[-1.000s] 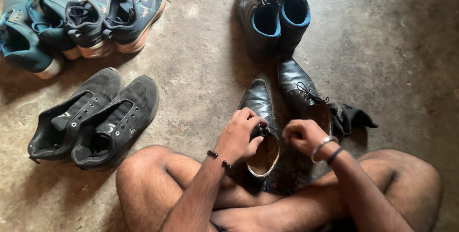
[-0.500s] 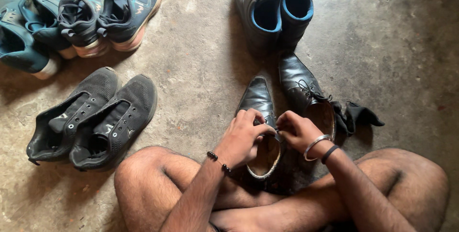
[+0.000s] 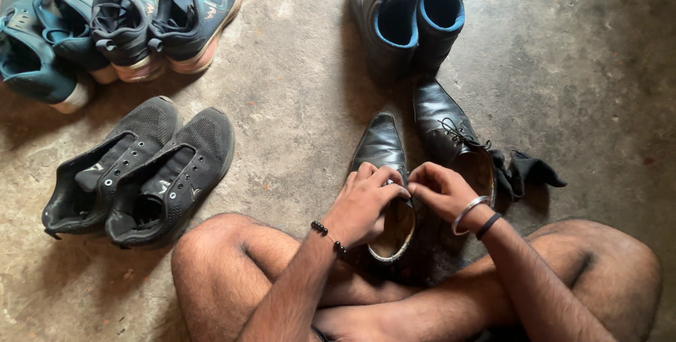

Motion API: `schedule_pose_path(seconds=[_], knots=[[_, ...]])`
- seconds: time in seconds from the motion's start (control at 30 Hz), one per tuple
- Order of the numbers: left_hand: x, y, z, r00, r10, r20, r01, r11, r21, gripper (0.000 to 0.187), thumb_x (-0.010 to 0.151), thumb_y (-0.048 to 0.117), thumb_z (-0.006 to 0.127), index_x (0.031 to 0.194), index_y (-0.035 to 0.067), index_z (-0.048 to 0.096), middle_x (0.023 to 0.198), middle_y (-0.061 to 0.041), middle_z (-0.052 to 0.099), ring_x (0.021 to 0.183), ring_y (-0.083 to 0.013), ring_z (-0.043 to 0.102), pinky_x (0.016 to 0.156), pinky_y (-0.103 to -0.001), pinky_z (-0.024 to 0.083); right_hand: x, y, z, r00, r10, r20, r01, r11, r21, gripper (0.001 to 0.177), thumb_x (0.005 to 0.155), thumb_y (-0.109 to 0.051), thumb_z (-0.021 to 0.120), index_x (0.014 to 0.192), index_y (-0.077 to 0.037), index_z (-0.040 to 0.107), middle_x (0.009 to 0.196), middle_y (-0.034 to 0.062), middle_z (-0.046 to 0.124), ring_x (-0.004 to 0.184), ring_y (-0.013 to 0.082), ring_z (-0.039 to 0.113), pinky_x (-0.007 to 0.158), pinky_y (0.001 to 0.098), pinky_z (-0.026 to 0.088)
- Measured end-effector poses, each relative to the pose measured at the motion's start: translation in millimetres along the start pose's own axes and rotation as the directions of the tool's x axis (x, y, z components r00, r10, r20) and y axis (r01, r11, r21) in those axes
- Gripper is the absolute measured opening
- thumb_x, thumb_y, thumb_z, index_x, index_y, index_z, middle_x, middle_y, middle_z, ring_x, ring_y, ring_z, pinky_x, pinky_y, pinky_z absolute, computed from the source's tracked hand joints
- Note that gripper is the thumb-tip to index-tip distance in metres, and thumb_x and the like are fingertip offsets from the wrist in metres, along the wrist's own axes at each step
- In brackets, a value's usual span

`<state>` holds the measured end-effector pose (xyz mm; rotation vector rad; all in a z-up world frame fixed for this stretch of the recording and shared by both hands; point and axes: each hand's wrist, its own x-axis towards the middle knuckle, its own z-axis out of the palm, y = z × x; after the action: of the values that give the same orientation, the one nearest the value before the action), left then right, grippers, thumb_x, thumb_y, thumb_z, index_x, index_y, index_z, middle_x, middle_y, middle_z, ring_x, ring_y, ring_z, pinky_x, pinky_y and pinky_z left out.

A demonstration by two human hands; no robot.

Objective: The person sits on the floor and repairs a black leather shoe by threading a new lace through the eyelets, tying it, and wiping the shoe with a cloth. The person then repeats the lacing process on the second shoe.

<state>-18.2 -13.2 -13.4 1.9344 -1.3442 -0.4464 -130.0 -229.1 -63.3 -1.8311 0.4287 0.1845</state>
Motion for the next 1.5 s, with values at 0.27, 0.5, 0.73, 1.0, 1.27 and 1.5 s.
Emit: schedule_pose_path(seconds=[0.27, 0.5, 0.73, 1.0, 1.27, 1.5], knots=[[-0.2, -4.1, 5.1, 0.999, 0.016, -0.037, -0.017, 1.000, -0.022, 0.040, 0.073, -0.001, 0.070, 0.110, 0.012, 0.073, 0.129, -0.008, 0.056, 0.120, -0.0319, 0.050, 0.106, -0.044, 0.042, -0.3, -17.1, -2.7, 0.967, -0.251, 0.048, 0.255, 0.941, -0.224, 0.016, 0.086, -0.012, 0.075, 0.095, -0.002, 0.068, 0.087, 0.0058, 0.070, 0.081, 0.0135, 0.065, 0.075, 0.0283, 0.054], [0.7, -8.9, 0.8, 0.997, 0.036, -0.068, -0.041, 0.997, -0.072, 0.035, 0.075, 0.000, 0.070, 0.107, 0.014, 0.074, 0.124, -0.008, 0.059, 0.117, -0.0314, 0.054, 0.103, -0.040, 0.047, -3.2, -28.7, -3.0, 0.933, -0.359, 0.017, 0.346, 0.886, -0.309, 0.012, 0.089, -0.007, 0.069, 0.094, -0.002, 0.060, 0.089, 0.0108, 0.062, 0.079, 0.0223, 0.061, 0.072, 0.0334, 0.052], [6.4, -14.8, -13.0, 0.981, -0.140, -0.138, 0.101, 0.961, -0.258, 0.024, 0.088, 0.012, 0.072, 0.111, 0.011, 0.067, 0.110, -0.008, 0.065, 0.108, -0.0268, 0.064, 0.097, -0.038, 0.052, -1.1, -38.5, -2.7, 0.966, -0.256, -0.042, 0.237, 0.936, -0.260, 0.011, 0.092, -0.010, 0.068, 0.097, -0.002, 0.063, 0.086, 0.0086, 0.070, 0.078, 0.0176, 0.067, 0.072, 0.0308, 0.055], [9.1, -16.7, -16.6, 0.987, -0.103, -0.124, 0.084, 0.985, -0.150, 0.044, 0.076, 0.016, 0.080, 0.118, 0.012, 0.067, 0.110, -0.010, 0.064, 0.109, -0.0303, 0.061, 0.097, -0.042, 0.050, -0.4, -36.4, -8.2, 0.990, -0.120, 0.080, 0.133, 0.973, -0.190, 0.021, 0.085, -0.012, 0.075, 0.101, -0.003, 0.066, 0.085, 0.0040, 0.074, 0.076, 0.0115, 0.067, 0.070, 0.0285, 0.057], [5.9, -17.5, -17.8, 0.960, -0.278, -0.017, 0.272, 0.949, -0.162, 0.049, 0.074, 0.019, 0.081, 0.120, 0.013, 0.064, 0.101, -0.009, 0.067, 0.101, -0.0280, 0.066, 0.091, -0.041, 0.053, -51.9, -74.7, -63.1, 0.973, -0.096, 0.212, 0.057, 0.981, 0.183, 0.017, 0.093, -0.004, 0.067, 0.109, -0.002, 0.066, 0.099, 0.0067, 0.065, 0.086, 0.0134, 0.063, 0.073, 0.0316, 0.057], [-0.3, -13.3, -16.9, 0.947, -0.302, -0.110, 0.282, 0.945, -0.162, 0.040, 0.076, 0.015, 0.072, 0.115, 0.010, 0.066, 0.092, -0.012, 0.070, 0.089, -0.0299, 0.070, 0.082, -0.042, 0.056, -103.5, -125.8, -63.7, 0.770, -0.630, -0.098, 0.609, 0.680, 0.409, 0.012, 0.100, 0.003, 0.063, 0.111, 0.002, 0.068, 0.091, 0.0118, 0.071, 0.089, 0.0225, 0.072, 0.111, 0.0494, 0.054]])
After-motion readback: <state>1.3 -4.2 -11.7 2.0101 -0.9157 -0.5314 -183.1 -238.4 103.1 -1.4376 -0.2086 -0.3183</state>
